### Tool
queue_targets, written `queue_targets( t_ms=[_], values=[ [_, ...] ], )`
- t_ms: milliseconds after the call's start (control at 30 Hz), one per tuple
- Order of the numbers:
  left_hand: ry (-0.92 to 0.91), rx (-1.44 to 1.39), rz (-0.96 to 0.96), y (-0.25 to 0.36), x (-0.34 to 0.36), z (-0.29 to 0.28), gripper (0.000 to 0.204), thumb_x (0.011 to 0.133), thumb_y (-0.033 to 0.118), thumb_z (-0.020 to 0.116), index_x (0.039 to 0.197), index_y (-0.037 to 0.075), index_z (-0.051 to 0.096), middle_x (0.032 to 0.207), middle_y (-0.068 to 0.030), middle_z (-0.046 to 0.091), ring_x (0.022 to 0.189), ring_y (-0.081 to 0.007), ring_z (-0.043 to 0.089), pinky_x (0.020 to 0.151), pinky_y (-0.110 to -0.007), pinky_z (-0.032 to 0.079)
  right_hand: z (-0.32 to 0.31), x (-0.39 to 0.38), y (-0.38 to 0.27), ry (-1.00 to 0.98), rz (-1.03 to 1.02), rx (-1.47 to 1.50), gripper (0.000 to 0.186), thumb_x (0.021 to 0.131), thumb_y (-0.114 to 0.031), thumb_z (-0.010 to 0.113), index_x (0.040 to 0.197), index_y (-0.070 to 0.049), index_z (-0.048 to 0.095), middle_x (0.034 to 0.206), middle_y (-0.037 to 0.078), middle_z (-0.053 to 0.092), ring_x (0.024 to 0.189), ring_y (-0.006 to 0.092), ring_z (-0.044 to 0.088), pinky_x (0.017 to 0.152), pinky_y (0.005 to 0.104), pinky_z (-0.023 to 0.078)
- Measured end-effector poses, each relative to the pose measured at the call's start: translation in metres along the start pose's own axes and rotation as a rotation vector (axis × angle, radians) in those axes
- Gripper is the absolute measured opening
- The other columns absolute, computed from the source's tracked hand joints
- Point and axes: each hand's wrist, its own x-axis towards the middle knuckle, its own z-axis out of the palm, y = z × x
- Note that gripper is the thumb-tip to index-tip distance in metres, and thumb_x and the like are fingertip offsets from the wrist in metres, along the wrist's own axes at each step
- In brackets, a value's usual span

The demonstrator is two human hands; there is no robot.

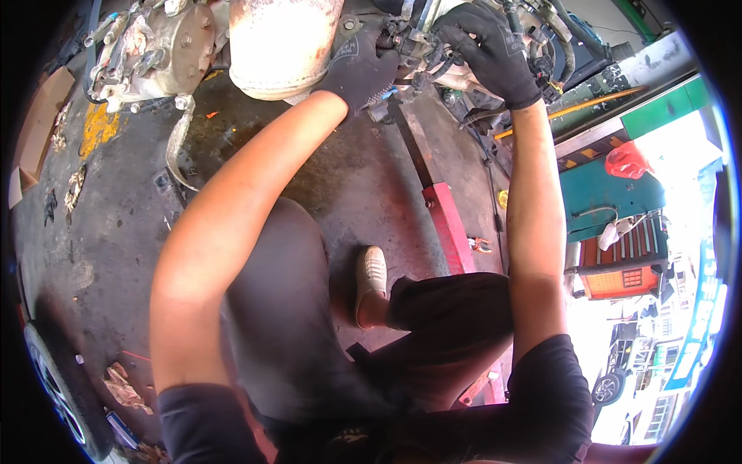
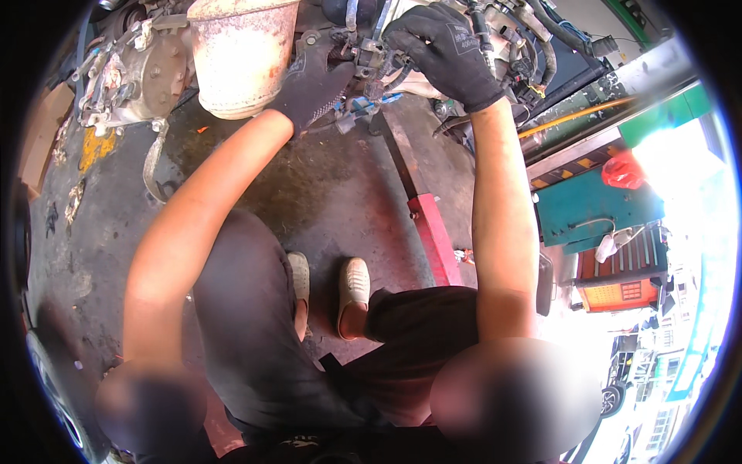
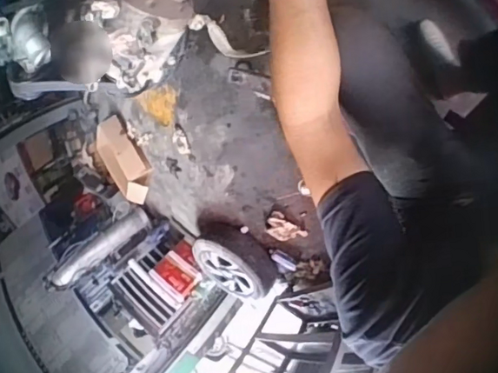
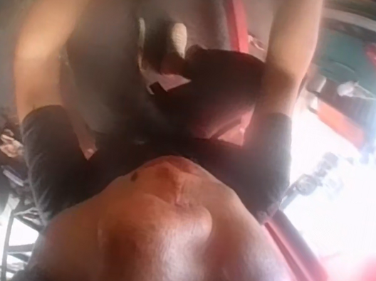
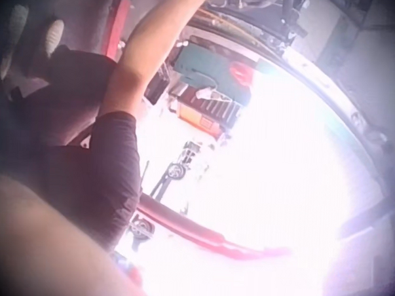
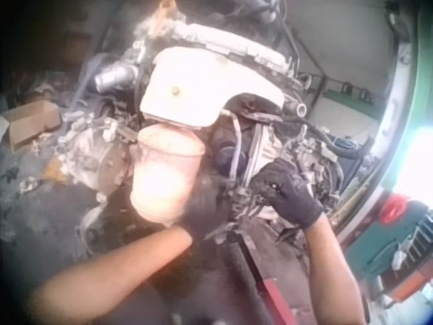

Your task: The person works on a car engine, disconnecting and reconnecting electrical connectors and spark plug wires. They manipulate hoses and components within the engine bay using gloved hands.

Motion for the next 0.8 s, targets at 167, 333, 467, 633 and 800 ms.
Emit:
queue_targets(
  t_ms=[167,333,467,633,800],
  values=[
    [0.002,-0.295,-0.075,-0.023,0.007,0.001,0.05,0.089,0.009,0.067,0.136,-0.001,0.051,0.125,-0.0138,0.063,0.104,-0.0187,0.067,0.087,-0.031,0.058,0.007,0.005,-0.003,0.032,-0.061,-0.062,0.014,0.087,-0.019,0.067,0.09,-0.006,0.072,0.093,0.011,0.068,0.091,0.0334,0.061,0.085,0.0442,0.046],
    [-0.066,-0.327,-0.145,-0.018,-0.001,-0.009,0.049,0.089,0.004,0.068,0.135,0.0,0.053,0.123,-0.0135,0.065,0.105,-0.0195,0.066,0.09,-0.032,0.056,0.019,0.0,-0.003,0.052,-0.042,-0.096,0.01,0.085,-0.017,0.066,0.089,-0.01,0.071,0.09,0.01,0.067,0.09,0.0328,0.061,0.086,0.0455,0.045],
    [-0.039,-0.311,-0.134,-0.021,0.0,-0.02,0.047,0.088,0.005,0.069,0.133,0.0,0.055,0.12,-0.0127,0.066,0.104,-0.0179,0.066,0.09,-0.031,0.055,0.026,0.012,0.002,0.086,-0.115,-0.172,0.014,0.087,-0.02,0.064,0.091,-0.01,0.072,0.092,0.01,0.069,0.089,0.0325,0.063,0.084,0.0437,0.047],
    [-0.137,-0.239,-0.162,-0.013,-0.009,-0.023,0.029,0.096,0.019,0.062,0.118,-0.001,0.067,0.11,-0.007,0.069,0.099,-0.0117,0.063,0.083,-0.028,0.052,0.046,0.006,0.015,0.202,-0.117,-0.216,0.013,0.089,-0.023,0.066,0.088,-0.011,0.072,0.096,0.008,0.068,0.091,0.0311,0.062,0.084,0.0438,0.047],
    [-0.154,-0.489,-0.357,0.017,-0.016,-0.029,0.034,0.1,0.031,0.058,0.118,0.005,0.068,0.104,-0.0027,0.067,0.094,-0.0076,0.062,0.084,-0.026,0.053,0.044,0.002,0.021,0.266,-0.078,-0.156,0.018,0.089,-0.025,0.066,0.095,-0.009,0.074,0.106,0.01,0.068,0.102,0.0318,0.062,0.094,0.0438,0.046]
  ],
)
